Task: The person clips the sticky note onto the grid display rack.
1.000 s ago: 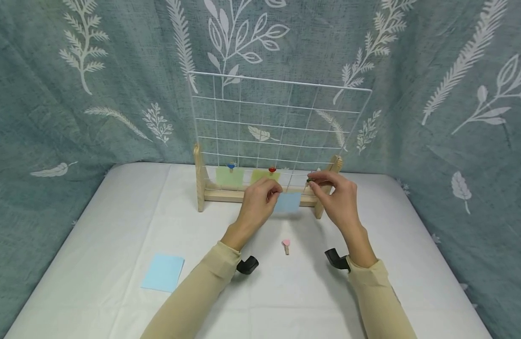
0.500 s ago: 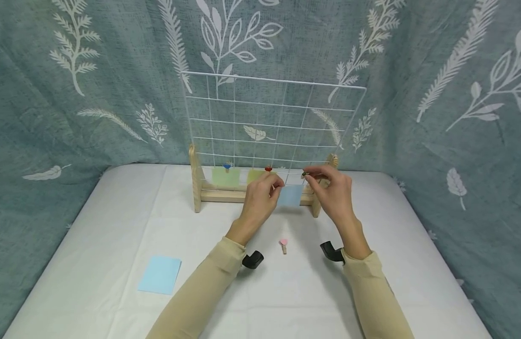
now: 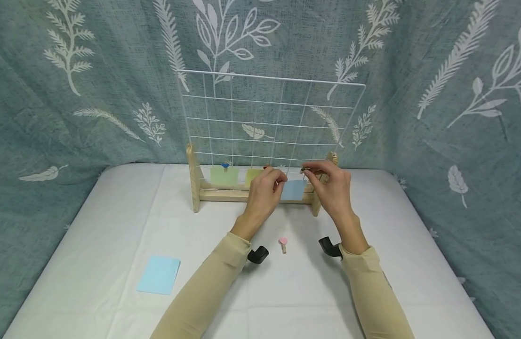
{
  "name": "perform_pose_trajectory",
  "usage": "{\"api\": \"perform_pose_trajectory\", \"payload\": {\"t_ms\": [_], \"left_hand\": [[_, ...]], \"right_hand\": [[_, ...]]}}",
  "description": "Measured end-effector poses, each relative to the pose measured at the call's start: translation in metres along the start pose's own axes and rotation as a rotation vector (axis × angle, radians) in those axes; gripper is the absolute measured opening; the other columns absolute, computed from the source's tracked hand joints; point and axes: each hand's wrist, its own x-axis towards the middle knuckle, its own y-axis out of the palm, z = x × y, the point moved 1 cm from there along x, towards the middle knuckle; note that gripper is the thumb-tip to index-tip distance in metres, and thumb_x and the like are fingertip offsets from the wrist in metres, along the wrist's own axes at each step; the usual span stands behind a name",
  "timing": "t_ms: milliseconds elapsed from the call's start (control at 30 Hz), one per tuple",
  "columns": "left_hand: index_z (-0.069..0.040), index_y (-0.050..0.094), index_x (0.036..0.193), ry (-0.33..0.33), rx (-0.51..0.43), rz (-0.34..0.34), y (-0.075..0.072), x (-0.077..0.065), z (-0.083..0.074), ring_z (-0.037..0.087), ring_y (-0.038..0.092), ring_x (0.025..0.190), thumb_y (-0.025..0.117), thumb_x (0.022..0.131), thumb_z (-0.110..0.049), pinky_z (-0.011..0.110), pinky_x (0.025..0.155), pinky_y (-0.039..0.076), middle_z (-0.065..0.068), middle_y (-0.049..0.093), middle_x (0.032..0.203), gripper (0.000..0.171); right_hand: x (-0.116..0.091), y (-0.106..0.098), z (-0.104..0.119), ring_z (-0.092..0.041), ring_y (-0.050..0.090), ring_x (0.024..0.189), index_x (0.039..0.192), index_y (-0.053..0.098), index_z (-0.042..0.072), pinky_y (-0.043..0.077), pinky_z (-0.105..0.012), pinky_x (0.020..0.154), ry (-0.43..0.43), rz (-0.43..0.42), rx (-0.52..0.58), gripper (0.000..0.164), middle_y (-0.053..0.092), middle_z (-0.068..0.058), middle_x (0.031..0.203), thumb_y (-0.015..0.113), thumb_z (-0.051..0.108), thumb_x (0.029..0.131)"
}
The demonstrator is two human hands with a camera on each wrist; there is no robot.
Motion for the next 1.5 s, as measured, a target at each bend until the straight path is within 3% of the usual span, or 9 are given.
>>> {"api": "perform_pose_trajectory", "payload": {"t_ms": [433,633,700,867,1100,1367,1500], "left_hand": [[-0.002,0.075,0.092,0.053,0.013,-0.059,0.009,0.005,-0.003,0.020,0.068,0.078,0.071,0.095,0.006,0.029,0.069,0.056,0.009,0.070,0.090,0.009],[-0.002,0.076,0.092,0.047,0.022,-0.084,0.012,0.007,-0.004,0.020,0.067,0.077,0.072,0.094,0.006,0.028,0.069,0.056,0.009,0.069,0.088,0.009],[-0.002,0.076,0.092,0.051,0.026,-0.090,0.013,0.007,-0.004,0.020,0.068,0.078,0.072,0.094,0.006,0.029,0.070,0.056,0.009,0.069,0.089,0.009],[-0.001,0.075,0.092,0.057,0.026,-0.105,0.015,0.007,-0.002,0.021,0.069,0.081,0.072,0.093,0.007,0.031,0.071,0.058,0.009,0.069,0.090,0.009],[-0.002,0.074,0.094,0.068,0.016,-0.125,0.018,0.007,0.000,0.022,0.071,0.084,0.070,0.095,0.006,0.030,0.074,0.059,0.010,0.069,0.093,0.009],[-0.003,0.074,0.095,0.075,0.008,-0.150,0.022,0.007,0.002,0.022,0.071,0.087,0.070,0.097,0.004,0.030,0.076,0.060,0.009,0.070,0.095,0.008],[-0.002,0.074,0.097,0.078,-0.011,-0.151,0.023,0.008,0.003,0.022,0.071,0.087,0.070,0.097,0.003,0.030,0.076,0.060,0.010,0.070,0.096,0.007]], "right_hand": [[0.005,0.003,0.001,-0.027,0.075,0.078,0.106,0.082,0.007,0.056,-0.045,0.068,-0.023,-0.020,-0.035,0.017,0.080,-0.011,0.093,0.082,0.006,0.090],[0.006,0.003,0.001,-0.025,0.075,0.077,0.105,0.084,0.009,0.051,-0.022,0.070,-0.030,-0.042,-0.016,0.015,0.080,-0.009,0.092,0.082,0.007,0.089],[0.006,0.004,0.000,-0.025,0.075,0.075,0.104,0.084,0.009,0.052,-0.022,0.069,-0.043,-0.053,-0.011,0.015,0.080,-0.009,0.091,0.083,0.006,0.089],[0.006,0.004,-0.002,-0.024,0.075,0.074,0.102,0.085,0.010,0.057,-0.036,0.068,-0.068,-0.063,-0.002,0.015,0.080,-0.008,0.089,0.083,0.006,0.088],[0.006,0.004,0.000,-0.025,0.075,0.074,0.100,0.085,0.010,0.049,-0.013,0.070,-0.048,-0.050,0.001,0.014,0.080,-0.008,0.088,0.084,0.006,0.086],[0.005,0.007,0.000,-0.024,0.074,0.073,0.100,0.085,0.009,0.056,-0.038,0.065,-0.006,-0.022,-0.028,0.014,0.080,-0.009,0.087,0.084,0.005,0.086],[0.005,0.010,-0.003,-0.026,0.074,0.073,0.100,0.085,0.007,0.057,-0.045,0.065,0.001,-0.019,-0.034,0.014,0.080,-0.011,0.088,0.085,0.004,0.086]]}}
